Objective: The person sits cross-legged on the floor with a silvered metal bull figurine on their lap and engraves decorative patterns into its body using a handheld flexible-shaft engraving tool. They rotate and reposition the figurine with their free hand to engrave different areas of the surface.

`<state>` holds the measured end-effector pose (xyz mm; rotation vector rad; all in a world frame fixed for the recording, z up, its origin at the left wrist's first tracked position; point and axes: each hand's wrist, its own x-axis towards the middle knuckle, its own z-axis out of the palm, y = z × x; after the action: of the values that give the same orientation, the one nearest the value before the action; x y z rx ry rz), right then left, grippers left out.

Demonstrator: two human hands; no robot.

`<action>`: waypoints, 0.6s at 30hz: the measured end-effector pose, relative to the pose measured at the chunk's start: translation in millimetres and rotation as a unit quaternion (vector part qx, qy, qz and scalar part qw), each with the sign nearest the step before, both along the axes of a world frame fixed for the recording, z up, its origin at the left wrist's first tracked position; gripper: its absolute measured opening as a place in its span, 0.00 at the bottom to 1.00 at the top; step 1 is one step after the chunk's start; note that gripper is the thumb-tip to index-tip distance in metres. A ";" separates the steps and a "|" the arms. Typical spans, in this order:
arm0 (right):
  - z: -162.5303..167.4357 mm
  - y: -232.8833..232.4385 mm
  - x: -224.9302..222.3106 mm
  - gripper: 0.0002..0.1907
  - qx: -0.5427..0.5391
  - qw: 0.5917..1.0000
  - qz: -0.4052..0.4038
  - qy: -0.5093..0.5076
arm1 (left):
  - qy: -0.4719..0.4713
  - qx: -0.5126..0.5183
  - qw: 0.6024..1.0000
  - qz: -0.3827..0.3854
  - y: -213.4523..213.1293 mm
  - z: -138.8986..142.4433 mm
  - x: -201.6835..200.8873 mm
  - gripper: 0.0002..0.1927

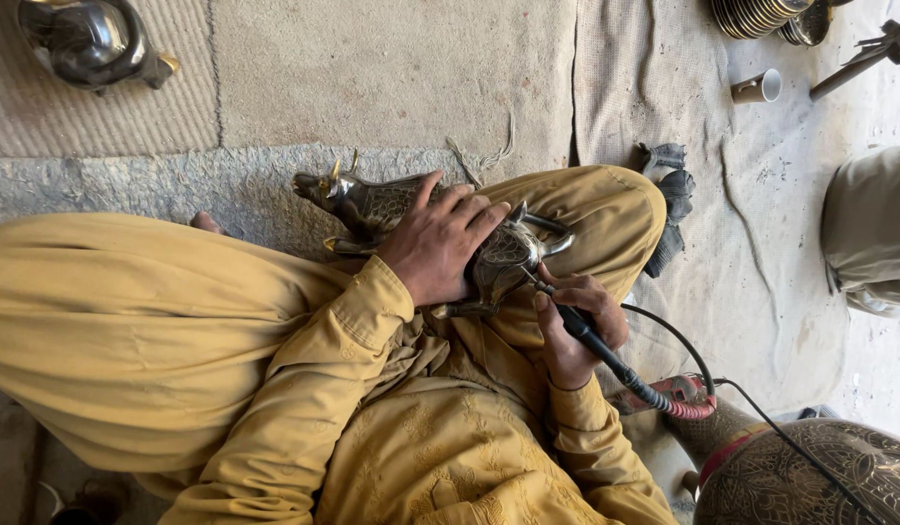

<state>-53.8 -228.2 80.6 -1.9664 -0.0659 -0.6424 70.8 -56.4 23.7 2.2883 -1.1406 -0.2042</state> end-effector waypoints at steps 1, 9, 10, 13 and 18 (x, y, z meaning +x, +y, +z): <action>-0.5 -0.2 0.2 0.10 0.000 1.000 0.000 -0.001 | 0.004 -0.017 1.000 0.000 -0.1 -0.7 3.4 0.42; -5.0 -3.3 0.9 0.11 -0.028 0.999 -0.030 0.013 | 0.037 -0.060 0.998 0.005 1.5 1.3 11.4 0.43; -5.7 -4.3 0.6 0.11 -0.029 0.999 -0.035 0.016 | 0.039 -0.062 0.997 0.006 1.7 1.5 11.3 0.43; -8.2 -6.6 -0.3 0.10 -0.044 0.997 -0.055 0.023 | 0.029 -0.061 0.998 0.009 1.9 1.5 11.3 0.43; -9.6 -5.8 -1.3 0.10 -0.043 0.995 -0.079 0.037 | 0.025 -0.066 0.997 0.011 2.1 1.1 11.0 0.44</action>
<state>-55.1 -234.0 71.1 -2.0918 0.1094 -0.6785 81.8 -54.4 24.8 2.1669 -1.0712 -0.1723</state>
